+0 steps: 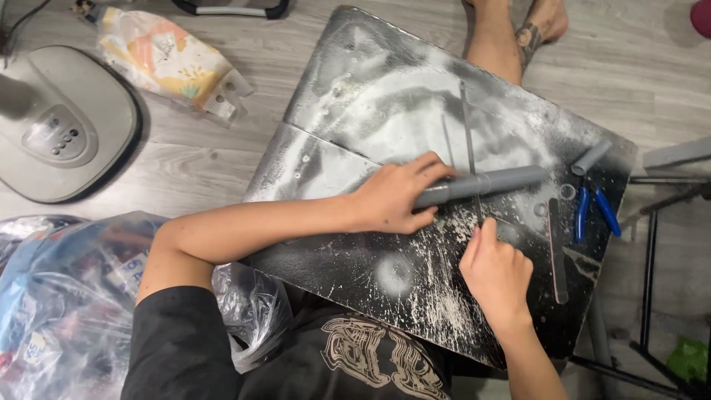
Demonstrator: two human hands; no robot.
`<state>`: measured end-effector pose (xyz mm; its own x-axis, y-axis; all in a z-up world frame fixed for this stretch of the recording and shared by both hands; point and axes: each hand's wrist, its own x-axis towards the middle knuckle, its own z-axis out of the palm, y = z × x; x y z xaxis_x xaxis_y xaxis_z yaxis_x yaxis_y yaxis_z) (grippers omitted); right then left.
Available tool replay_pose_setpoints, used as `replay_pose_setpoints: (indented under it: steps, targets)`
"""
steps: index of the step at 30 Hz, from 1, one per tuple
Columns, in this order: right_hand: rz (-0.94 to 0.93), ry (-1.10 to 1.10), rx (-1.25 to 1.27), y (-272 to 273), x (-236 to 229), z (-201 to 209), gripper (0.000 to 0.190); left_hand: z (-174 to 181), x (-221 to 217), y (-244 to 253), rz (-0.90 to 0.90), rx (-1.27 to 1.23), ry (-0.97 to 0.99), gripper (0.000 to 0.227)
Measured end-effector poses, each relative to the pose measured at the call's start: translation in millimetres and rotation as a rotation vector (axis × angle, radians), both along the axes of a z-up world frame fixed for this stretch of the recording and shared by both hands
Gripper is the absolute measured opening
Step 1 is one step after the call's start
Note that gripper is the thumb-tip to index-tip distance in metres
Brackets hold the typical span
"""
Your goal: Cutting and assembling PVC pipe components using a hacksaw blade and pliers on a low work surface.
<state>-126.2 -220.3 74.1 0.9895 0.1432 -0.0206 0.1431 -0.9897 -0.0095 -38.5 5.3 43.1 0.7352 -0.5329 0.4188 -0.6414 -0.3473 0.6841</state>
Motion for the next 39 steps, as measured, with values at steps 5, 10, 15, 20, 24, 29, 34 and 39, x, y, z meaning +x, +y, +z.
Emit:
replay_pose_setpoints:
  steps: [5,10,15,20,24,29,34,39]
  targets:
    - [-0.014,-0.05,-0.035,-1,0,-4,0.029,-7,2,-8,0.051,-0.07,0.004,0.042]
    - [0.005,-0.012,-0.082,-7,-20,18,0.028,-9,3,-14,0.15,0.043,-0.099,0.027]
    - [0.029,-0.087,-0.231,-14,-46,36,0.013,10,5,-6,0.104,-0.019,-0.097,0.028]
    - [0.062,-0.137,-0.182,-6,-8,-2,0.011,2,5,-4,0.107,-0.012,-0.1,0.032]
    - [0.053,-0.071,-0.127,-6,3,-9,0.016,-3,10,2,0.026,-0.118,-0.053,0.038]
    - [0.009,-0.082,-0.232,-9,-20,3,0.015,-10,9,-3,0.094,-0.049,-0.153,0.039]
    - [-0.036,-0.095,-0.31,-20,-56,28,0.012,-1,10,-10,0.101,-0.041,-0.271,0.038]
    - [-0.023,-0.099,-0.18,-23,-23,-7,0.032,-23,3,-19,0.158,0.02,-0.148,0.038]
